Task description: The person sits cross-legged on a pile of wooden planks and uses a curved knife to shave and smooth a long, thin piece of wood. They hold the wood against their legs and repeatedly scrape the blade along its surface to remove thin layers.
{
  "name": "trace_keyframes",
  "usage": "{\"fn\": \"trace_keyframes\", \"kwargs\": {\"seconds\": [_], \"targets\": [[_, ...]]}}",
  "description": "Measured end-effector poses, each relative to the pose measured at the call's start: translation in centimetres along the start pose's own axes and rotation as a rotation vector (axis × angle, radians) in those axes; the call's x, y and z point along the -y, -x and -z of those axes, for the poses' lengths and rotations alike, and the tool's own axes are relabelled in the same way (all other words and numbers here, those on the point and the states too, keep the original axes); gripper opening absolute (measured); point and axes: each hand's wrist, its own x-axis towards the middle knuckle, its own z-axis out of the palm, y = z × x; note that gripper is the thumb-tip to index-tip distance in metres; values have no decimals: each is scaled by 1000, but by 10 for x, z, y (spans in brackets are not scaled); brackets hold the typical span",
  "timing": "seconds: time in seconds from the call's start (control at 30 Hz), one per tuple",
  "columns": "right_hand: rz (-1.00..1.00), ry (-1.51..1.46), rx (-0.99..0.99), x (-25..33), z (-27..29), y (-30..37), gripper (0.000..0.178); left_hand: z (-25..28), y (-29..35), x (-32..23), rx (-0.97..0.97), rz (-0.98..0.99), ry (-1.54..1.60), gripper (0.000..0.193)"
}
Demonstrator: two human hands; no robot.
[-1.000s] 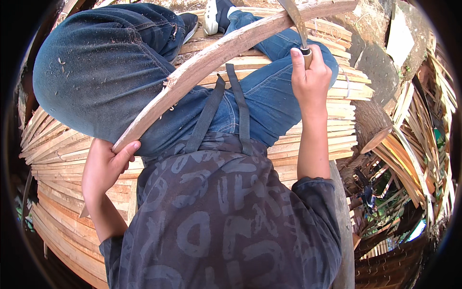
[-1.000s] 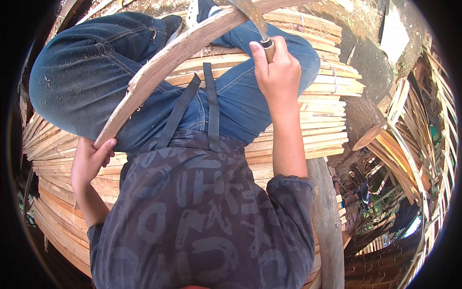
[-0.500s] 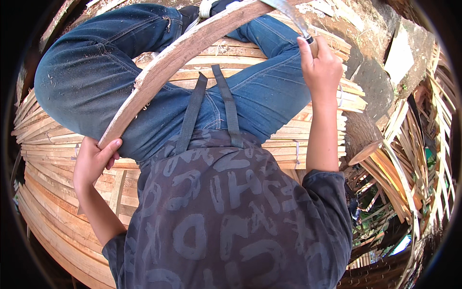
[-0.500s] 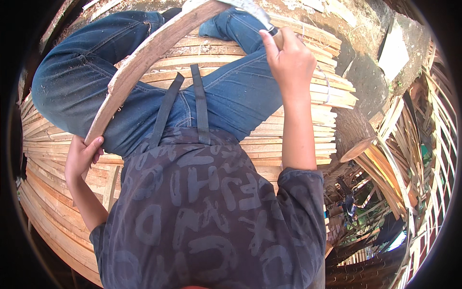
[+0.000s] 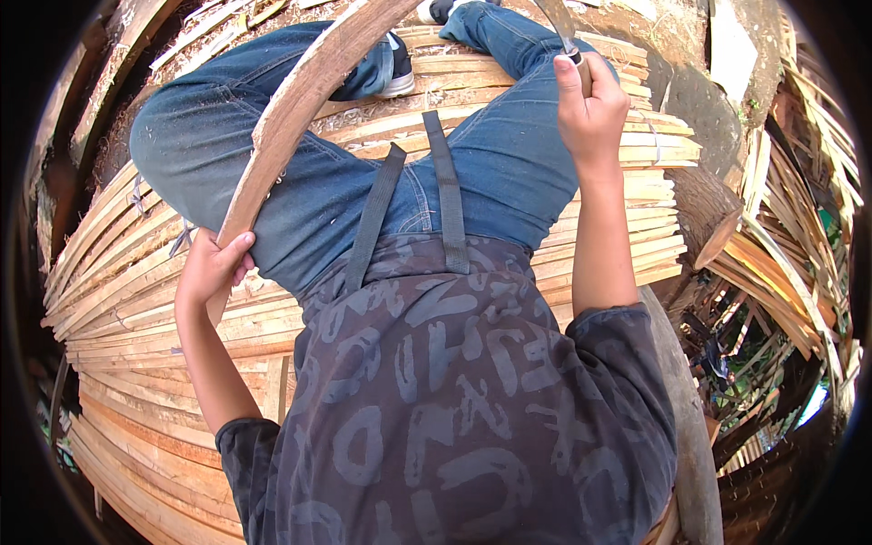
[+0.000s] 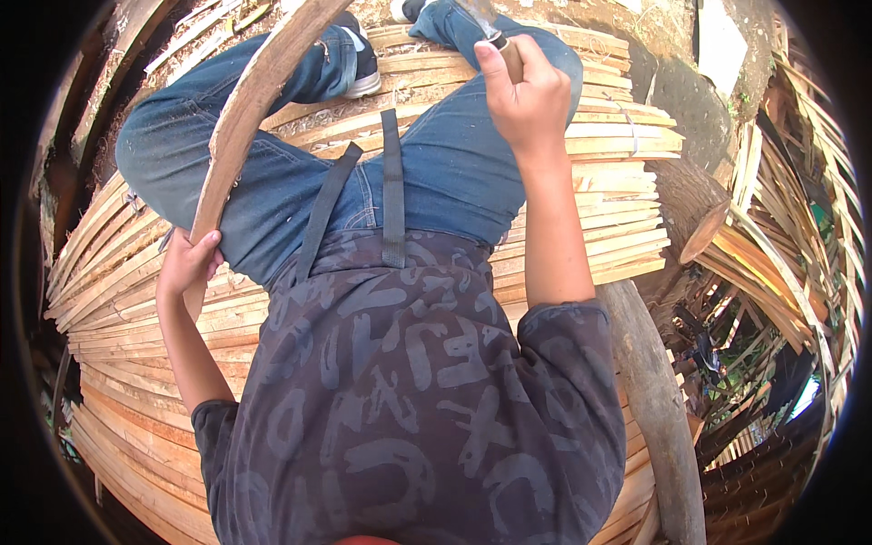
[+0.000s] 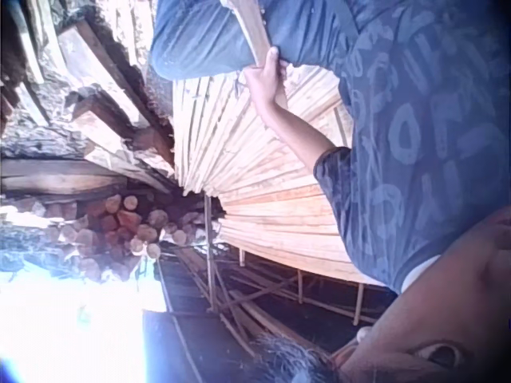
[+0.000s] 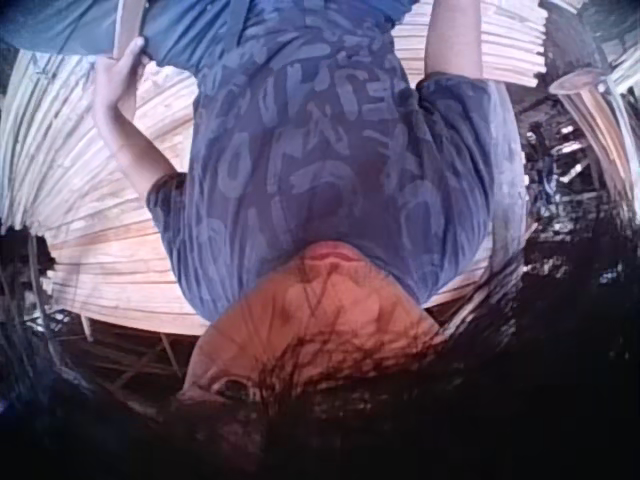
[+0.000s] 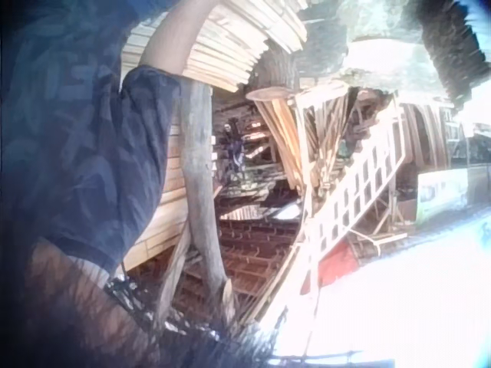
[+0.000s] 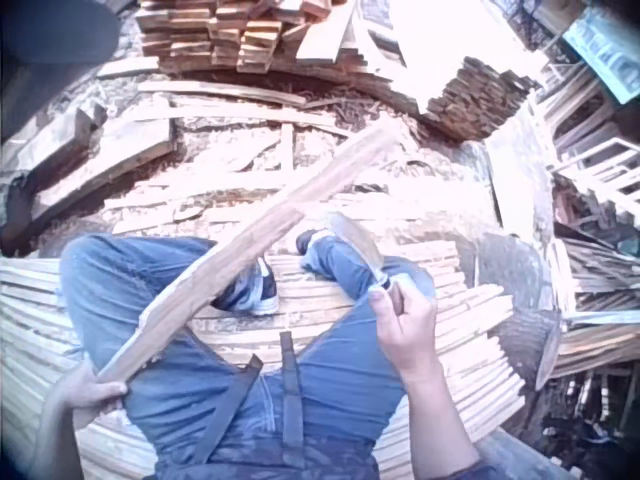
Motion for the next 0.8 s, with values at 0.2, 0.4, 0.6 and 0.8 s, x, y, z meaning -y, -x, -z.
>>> {"fn": "trace_keyframes", "kwargs": {"seconds": [0.2, 0.4, 0.6, 0.8], "targets": [[33, 397, 93, 38, -17, -53, 45, 17, -11, 0, 62, -7, -103, 41], [88, 771, 196, 34, 5, -67, 54, 22, -20, -1, 117, 4, -78, 43], [-77, 892, 72, 37, 29, -98, 51, 27, -23, 9, 146, 32, -42, 39], [158, 756, 304, 68, 18, -64, 40, 32, -29, 10, 217, 46, -42, 34]]}}
